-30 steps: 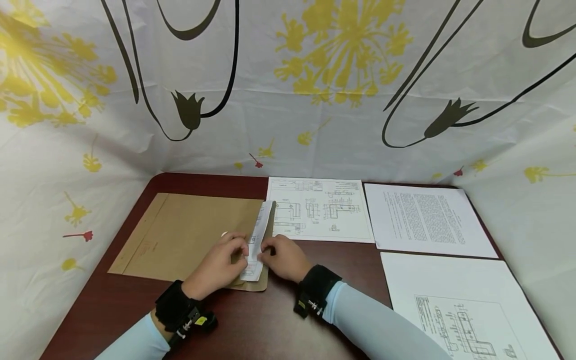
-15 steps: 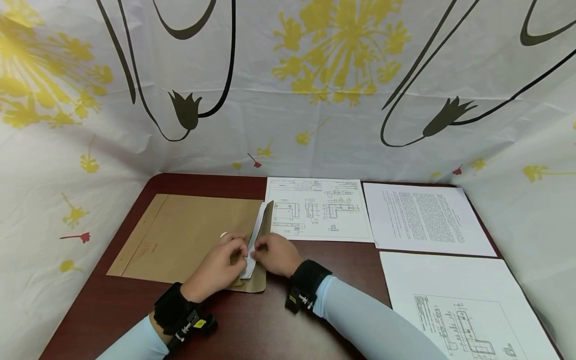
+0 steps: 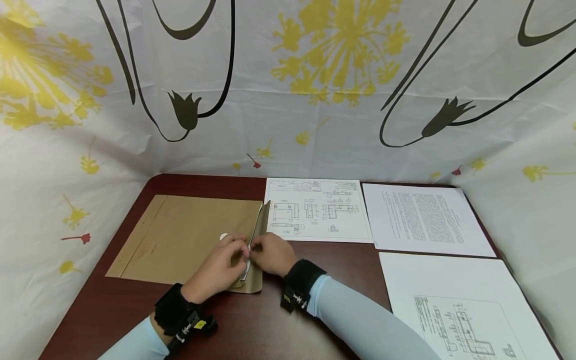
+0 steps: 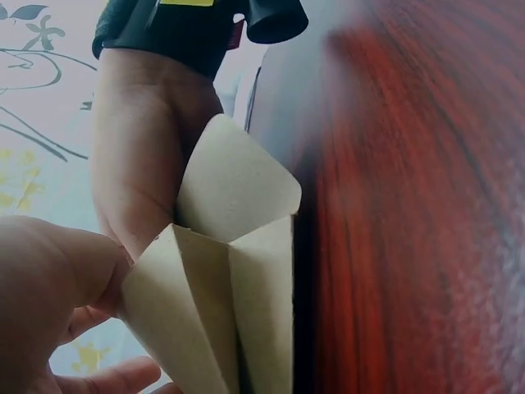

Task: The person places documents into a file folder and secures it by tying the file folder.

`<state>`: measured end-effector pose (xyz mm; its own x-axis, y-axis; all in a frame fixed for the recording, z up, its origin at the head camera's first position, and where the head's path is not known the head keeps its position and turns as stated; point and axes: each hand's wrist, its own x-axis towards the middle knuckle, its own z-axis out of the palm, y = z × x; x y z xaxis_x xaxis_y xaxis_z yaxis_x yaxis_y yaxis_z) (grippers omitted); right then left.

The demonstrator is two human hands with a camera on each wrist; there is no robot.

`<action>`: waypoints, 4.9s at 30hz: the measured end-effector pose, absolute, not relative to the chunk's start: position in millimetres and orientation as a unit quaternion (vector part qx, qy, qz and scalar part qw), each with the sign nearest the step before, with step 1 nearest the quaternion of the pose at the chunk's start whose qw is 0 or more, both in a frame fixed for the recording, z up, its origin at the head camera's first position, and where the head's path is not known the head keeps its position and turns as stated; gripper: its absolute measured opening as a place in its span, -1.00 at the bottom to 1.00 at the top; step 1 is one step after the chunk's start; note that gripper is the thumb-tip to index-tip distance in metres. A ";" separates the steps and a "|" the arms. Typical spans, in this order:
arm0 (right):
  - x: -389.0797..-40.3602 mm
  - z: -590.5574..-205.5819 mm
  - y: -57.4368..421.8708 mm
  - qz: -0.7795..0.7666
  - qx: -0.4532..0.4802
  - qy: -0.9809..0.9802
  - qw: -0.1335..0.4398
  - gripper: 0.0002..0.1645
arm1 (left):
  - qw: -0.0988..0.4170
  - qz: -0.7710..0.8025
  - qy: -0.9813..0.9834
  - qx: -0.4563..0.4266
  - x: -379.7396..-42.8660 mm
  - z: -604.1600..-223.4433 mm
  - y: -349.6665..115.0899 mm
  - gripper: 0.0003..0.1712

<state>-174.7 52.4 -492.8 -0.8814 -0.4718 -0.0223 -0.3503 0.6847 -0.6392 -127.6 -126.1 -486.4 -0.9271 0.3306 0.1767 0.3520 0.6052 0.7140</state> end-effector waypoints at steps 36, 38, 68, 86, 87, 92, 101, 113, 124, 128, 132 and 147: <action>-125.5 -463.0 289.5 -0.264 -0.188 0.945 0.038 -0.62 | 0.041 -0.355 -0.915 -0.187 -126.6 -484.4 -116.3 -0.85; -122.2 -459.8 305.7 -0.259 -0.182 0.947 0.053 -0.57 | 0.042 -0.354 -0.915 -0.188 -126.4 -484.5 -116.6 -0.86; -114.4 -468.8 388.2 -0.081 -0.115 0.987 0.071 -0.15 | -0.050 -0.227 -0.955 -0.186 -124.4 -494.5 -133.1 -0.36; -114.2 -461.5 374.8 -0.113 -0.069 0.979 0.158 -0.27 | -0.036 -0.245 -0.955 -0.162 -123.8 -492.0 -128.8 -0.35; -113.0 -460.8 374.2 -0.118 -0.068 0.978 0.161 -0.29 | -0.029 -0.255 -0.953 -0.158 -123.4 -491.7 -128.8 -0.36; -106.6 -457.5 372.0 -0.148 -0.067 0.970 0.179 -0.33 | 0.023 -0.292 -0.944 -0.153 -121.9 -487.7 -127.3 -0.42; -103.3 -444.3 356.7 -0.320 -0.108 0.926 0.166 -0.46 | 0.077 -0.390 -0.889 -0.227 -106.8 -467.4 -111.7 -0.55; -95.8 -423.8 304.4 -0.573 -0.104 0.805 0.117 -0.40 | -0.118 -0.480 -0.803 -0.333 -80.7 -467.3 -78.1 -0.45; -90.5 -412.2 273.1 -0.699 -0.074 0.704 0.099 -0.50 | -0.231 -0.560 -0.717 -0.343 -73.6 -477.3 -58.9 -0.51; -92.0 -414.5 271.3 -0.723 -0.073 0.680 0.098 -0.44 | -0.227 -0.574 -0.732 -0.290 -75.2 -474.6 -59.5 -0.54; -94.5 -419.7 276.8 -0.737 -0.068 0.665 0.100 -0.46 | -0.210 -0.586 -0.738 -0.260 -80.7 -468.1 -63.3 -0.55; -94.8 -438.8 293.7 -0.635 -0.097 0.755 0.133 -0.61 | -0.151 -0.568 -0.775 -0.233 -102.5 -444.6 -82.9 -0.59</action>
<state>-94.8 293.7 -438.8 -0.9454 -0.3165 -0.0779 0.0222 0.1758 -0.9842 -102.5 -82.9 -444.6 -0.8464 0.5316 0.0308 0.1892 0.2461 0.9506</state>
